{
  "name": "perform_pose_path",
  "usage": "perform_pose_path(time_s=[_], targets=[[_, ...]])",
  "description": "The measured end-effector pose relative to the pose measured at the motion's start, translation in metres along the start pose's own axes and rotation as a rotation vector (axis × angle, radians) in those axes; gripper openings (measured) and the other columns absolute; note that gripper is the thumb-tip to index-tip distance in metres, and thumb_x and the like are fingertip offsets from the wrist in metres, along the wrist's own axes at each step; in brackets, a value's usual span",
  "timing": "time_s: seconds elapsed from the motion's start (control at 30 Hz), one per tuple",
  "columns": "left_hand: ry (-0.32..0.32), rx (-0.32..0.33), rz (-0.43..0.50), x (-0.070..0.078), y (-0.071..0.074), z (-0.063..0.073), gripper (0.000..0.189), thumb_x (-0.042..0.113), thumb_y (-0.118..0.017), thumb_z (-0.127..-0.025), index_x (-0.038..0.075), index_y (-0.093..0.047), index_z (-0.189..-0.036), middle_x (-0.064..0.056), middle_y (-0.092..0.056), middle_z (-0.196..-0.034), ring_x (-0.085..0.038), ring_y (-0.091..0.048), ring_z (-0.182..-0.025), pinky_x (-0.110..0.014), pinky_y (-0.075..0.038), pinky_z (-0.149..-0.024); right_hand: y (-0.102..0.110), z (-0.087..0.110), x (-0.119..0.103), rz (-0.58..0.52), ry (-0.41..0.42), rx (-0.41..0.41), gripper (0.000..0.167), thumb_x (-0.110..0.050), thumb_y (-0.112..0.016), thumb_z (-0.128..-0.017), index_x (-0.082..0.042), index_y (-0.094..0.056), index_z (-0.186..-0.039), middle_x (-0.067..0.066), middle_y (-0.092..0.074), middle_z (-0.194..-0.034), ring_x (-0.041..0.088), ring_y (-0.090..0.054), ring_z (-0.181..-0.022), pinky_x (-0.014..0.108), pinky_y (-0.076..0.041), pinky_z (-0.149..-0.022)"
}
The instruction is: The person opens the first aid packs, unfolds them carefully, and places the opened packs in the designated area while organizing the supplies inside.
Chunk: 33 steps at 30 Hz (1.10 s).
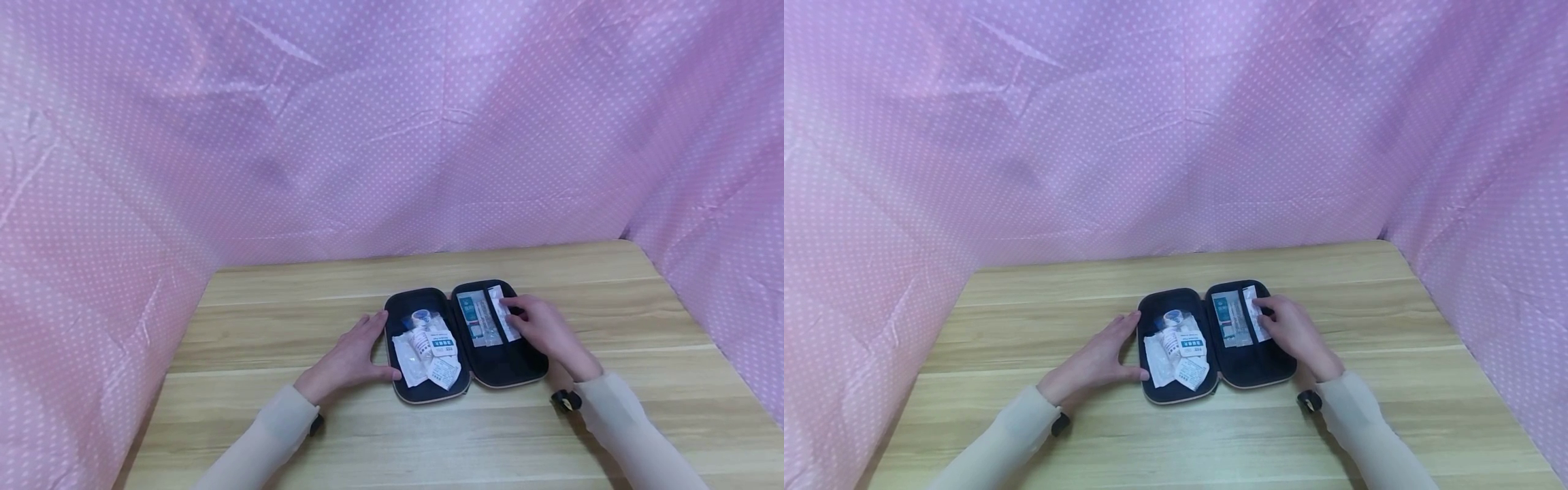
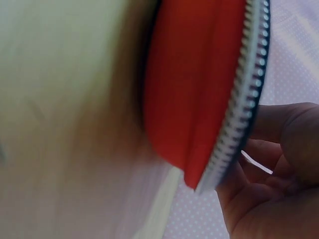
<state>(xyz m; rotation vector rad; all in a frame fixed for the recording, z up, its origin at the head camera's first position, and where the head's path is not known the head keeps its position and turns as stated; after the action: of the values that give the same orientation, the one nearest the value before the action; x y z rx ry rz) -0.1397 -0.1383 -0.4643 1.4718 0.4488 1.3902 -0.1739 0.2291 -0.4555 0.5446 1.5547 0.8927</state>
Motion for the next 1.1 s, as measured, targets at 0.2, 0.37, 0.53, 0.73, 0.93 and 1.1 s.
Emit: perform_pose_path(time_s=[0.2,0.37,0.53,0.73,0.93,1.1], targets=[[0.015,-0.005,0.007,0.0000,0.0002,0.0005,0.118,0.059,-0.087,-0.076,0.008,-0.026,-0.164,-0.011,-0.029,-0.168,-0.038,-0.022,-0.155,-0.062,-0.027,-0.119,-0.0021,-0.0029,-0.0021,0.007,-0.005,-0.020,0.035,-0.002,-0.063,-0.100,0.003,-0.066,-0.134,0.029,-0.064,-0.128,0.029,-0.060,-0.090,0.042,-0.053,-0.077],[0.020,-0.008,0.002,0.0002,0.0004,0.0012,0.118,0.060,-0.086,-0.076,0.009,-0.026,-0.165,-0.010,-0.029,-0.169,-0.037,-0.021,-0.156,-0.062,-0.026,-0.120,-0.0049,-0.0052,-0.0047,0.000,-0.002,-0.030,0.035,-0.002,-0.063,-0.099,0.003,-0.066,-0.134,0.028,-0.065,-0.126,0.028,-0.061,-0.089,0.042,-0.054,-0.078],[0.021,-0.009,0.008,0.0000,-0.0001,0.0009,0.118,0.060,-0.085,-0.077,0.010,-0.025,-0.165,-0.009,-0.028,-0.169,-0.037,-0.020,-0.156,-0.061,-0.026,-0.121,-0.0060,-0.0068,-0.0056,0.003,0.008,-0.029,0.035,-0.002,-0.062,-0.100,0.004,-0.066,-0.134,0.027,-0.066,-0.121,0.027,-0.062,-0.088,0.044,-0.054,-0.078],[0.025,-0.011,0.017,0.0002,-0.0002,0.0005,0.118,0.060,-0.086,-0.077,0.010,-0.025,-0.165,-0.010,-0.028,-0.169,-0.038,-0.020,-0.156,-0.062,-0.026,-0.120,-0.0047,-0.0072,-0.0026,0.015,0.015,0.004,0.034,-0.001,-0.063,-0.098,0.006,-0.065,-0.131,0.029,-0.066,-0.121,0.030,-0.064,-0.088,0.049,-0.054,-0.078],[0.034,-0.014,0.008,0.0013,0.0004,0.0004,0.118,0.060,-0.086,-0.077,0.012,-0.025,-0.165,-0.009,-0.028,-0.169,-0.037,-0.020,-0.156,-0.063,-0.026,-0.120,-0.0056,-0.0089,-0.0056,0.011,0.033,-0.016,0.034,0.001,-0.063,-0.097,0.006,-0.066,-0.131,0.029,-0.067,-0.122,0.030,-0.064,-0.090,0.050,-0.054,-0.082],[0.038,-0.015,0.014,0.0007,-0.0004,0.0004,0.118,0.059,-0.086,-0.077,0.011,-0.024,-0.165,-0.010,-0.027,-0.169,-0.037,-0.020,-0.156,-0.063,-0.026,-0.120,-0.0081,-0.0099,-0.0064,0.002,0.049,-0.017,0.033,0.001,-0.062,-0.098,0.006,-0.066,-0.131,0.029,-0.065,-0.126,0.030,-0.063,-0.092,0.052,-0.054,-0.083]])
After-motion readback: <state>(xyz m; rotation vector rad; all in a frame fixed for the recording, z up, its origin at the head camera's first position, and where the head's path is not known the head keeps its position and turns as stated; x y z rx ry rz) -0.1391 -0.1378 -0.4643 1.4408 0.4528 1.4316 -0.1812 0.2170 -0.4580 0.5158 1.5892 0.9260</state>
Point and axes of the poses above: each hand's wrist, its own z-axis away from the middle knuckle, its own y-axis out of the back of the hand, x = y × z, the point moved 1 cm from there along -z, towards the middle knuckle
